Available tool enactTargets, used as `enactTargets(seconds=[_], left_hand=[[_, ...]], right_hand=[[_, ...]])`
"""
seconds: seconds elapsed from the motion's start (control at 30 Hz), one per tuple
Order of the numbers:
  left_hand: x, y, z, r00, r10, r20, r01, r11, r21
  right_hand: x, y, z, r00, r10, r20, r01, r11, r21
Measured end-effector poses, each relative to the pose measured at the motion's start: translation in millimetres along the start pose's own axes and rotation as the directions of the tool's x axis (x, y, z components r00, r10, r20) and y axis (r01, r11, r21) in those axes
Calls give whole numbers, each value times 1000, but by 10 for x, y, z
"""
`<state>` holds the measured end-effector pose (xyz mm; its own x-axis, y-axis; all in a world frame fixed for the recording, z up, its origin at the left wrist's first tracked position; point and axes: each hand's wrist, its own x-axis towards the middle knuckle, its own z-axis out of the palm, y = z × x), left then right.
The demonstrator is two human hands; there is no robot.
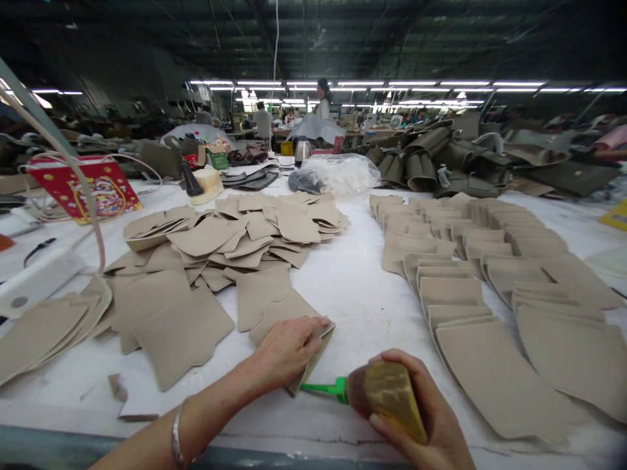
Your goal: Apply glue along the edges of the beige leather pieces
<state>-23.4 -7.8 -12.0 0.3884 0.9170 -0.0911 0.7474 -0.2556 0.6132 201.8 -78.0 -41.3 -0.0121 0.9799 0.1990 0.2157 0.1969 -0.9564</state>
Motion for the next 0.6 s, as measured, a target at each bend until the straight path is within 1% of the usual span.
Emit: enactTargets(seconds=[0.1,0.13,0.27,0.33,0.4,0.5,0.53,0.6], left_hand=[[-9,-6,4,1000,-2,0,2,1000,-3],[-12,-8,6,1000,-2,0,2,1000,-4],[-13,-7,8,1000,-10,1,10,1000,2],[-9,-3,6,1000,-14,6,14,1000,3],[-6,-2,3,1000,-18,12,18,1000,1],[-1,-10,3,1000,-17,16,17,1000,-4],[2,-12,4,1000,-17,17,17,1000,-5],[11,-15,7,1000,-12,22,12,1000,-1]], right_hand=[[17,-7,-13,998,18,-66,-22,998,-57],[16,-8,-15,998,22,-64,-25,998,-56],[-4,6,-22,998,7,56,-8,1000,2],[11,12,-37,995,-1,96,2,1000,-16],[42,10,-56,998,-3,62,6,998,-56],[69,-9,-69,999,-18,-33,15,997,-75],[67,-14,-67,999,-28,-24,26,997,-68],[53,-17,-58,998,-51,36,53,998,-37]])
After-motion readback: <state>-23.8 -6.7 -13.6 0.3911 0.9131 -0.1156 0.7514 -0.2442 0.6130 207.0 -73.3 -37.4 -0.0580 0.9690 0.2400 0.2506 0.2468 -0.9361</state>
